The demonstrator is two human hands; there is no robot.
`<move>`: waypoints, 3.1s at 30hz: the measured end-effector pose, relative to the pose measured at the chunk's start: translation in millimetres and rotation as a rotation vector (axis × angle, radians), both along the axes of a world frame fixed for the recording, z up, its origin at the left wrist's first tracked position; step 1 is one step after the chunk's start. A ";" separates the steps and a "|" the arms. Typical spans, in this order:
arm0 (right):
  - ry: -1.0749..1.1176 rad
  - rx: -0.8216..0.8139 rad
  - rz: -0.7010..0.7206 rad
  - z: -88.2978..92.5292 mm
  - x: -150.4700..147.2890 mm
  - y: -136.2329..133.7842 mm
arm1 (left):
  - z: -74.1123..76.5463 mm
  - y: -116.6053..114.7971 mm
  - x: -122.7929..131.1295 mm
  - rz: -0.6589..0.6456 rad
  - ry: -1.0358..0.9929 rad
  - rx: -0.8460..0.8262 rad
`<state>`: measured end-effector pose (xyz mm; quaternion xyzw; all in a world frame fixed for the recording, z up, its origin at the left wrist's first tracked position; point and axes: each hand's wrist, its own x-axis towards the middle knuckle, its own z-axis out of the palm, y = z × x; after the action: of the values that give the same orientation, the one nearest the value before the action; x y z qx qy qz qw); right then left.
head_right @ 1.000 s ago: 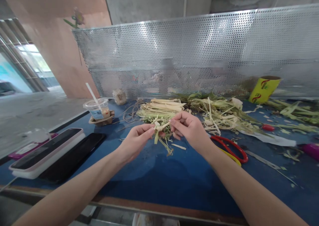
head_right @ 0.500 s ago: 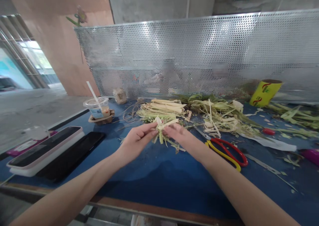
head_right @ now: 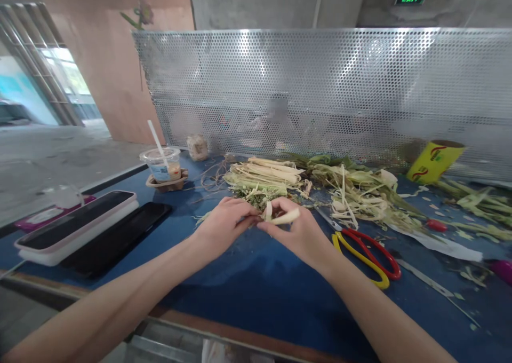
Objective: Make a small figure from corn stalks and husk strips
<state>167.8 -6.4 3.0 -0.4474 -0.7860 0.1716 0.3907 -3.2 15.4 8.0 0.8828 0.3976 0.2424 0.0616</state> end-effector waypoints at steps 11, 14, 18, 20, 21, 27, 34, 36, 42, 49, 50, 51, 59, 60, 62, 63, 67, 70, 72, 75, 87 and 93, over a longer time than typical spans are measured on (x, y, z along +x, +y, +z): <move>-0.016 0.010 0.012 1.5 -2.5 -8.5 | 3.5 6.3 -15.8 -0.419 -0.410 -0.680; 0.194 -0.091 -0.042 -0.5 -2.7 -8.8 | 6.8 8.4 -20.8 -0.464 -0.434 -0.688; 0.478 -0.312 -0.088 -6.4 -2.9 -6.3 | 8.0 7.3 -20.9 -0.441 -0.430 -0.647; 0.624 -0.395 -0.085 -8.6 -3.9 -5.0 | 7.4 6.2 -19.8 -0.434 -0.430 -0.649; 0.690 -0.419 -0.079 -9.0 -4.7 -4.5 | 7.1 5.7 -19.4 -0.435 -0.430 -0.652; 0.712 -0.399 -0.025 -4.1 -7.1 -5.0 | 10.1 4.2 -20.6 -0.446 -0.371 -0.608; 0.356 -0.356 -0.030 -10.1 -6.6 -4.8 | 15.6 -1.4 -19.6 -0.259 -0.288 -0.075; 0.353 -0.345 -0.035 -12.3 -6.9 -5.5 | 14.4 -2.4 -17.3 -0.332 -0.252 -0.085; 0.546 -0.349 0.027 -12.0 -4.8 -10.3 | 13.8 -3.9 -13.1 -0.524 -0.399 -0.308; 0.748 -0.367 -0.004 -12.3 -11.3 -15.1 | 12.3 -6.0 -11.2 -0.557 -0.498 -0.287; 0.743 -0.370 -0.008 -11.8 -11.4 -14.7 | 12.4 -5.9 -11.1 -0.547 -0.501 -0.290; 0.727 -0.380 -0.004 -11.1 -11.0 -13.9 | 12.4 -5.6 -11.0 -0.535 -0.502 -0.297; 0.293 -0.101 0.014 -0.4 2.0 -1.9 | 10.7 2.5 -10.7 -0.422 -0.698 -0.411; 0.224 -0.015 -0.043 -0.3 3.8 -1.7 | 10.8 3.1 -10.9 -0.425 -0.715 -0.411; 0.059 0.166 -0.097 -0.7 7.0 -3.0 | 10.5 3.9 -11.1 -0.423 -0.746 -0.429; -0.029 0.260 -0.091 -1.0 8.3 -4.1 | 9.9 4.2 -11.0 -0.412 -0.769 -0.457; -0.303 0.554 -0.032 -1.3 10.2 -6.9 | 3.2 6.3 -7.6 -0.351 -0.780 -0.680; -0.475 0.653 -0.055 -0.9 8.2 -5.5 | -4.4 8.3 -3.1 -0.329 -0.723 -0.704; -0.584 0.652 -0.066 -0.5 6.4 -4.5 | -8.5 9.7 -0.3 -0.334 -0.766 -0.662; -0.638 0.645 -0.067 -0.2 5.1 -4.5 | -11.9 11.0 2.2 -0.362 -0.809 -0.718; -0.669 0.621 0.070 12.1 14.6 -5.5 | -12.3 2.9 0.9 -0.302 -0.856 -0.693; -0.609 0.535 0.172 21.2 22.2 -7.2 | -10.3 2.4 -1.9 -0.369 -0.798 -0.623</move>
<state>190.0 -13.6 24.2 -0.2931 -0.9171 -0.1468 0.2268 -5.1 17.8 -2.3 0.7172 0.2346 0.4150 0.5083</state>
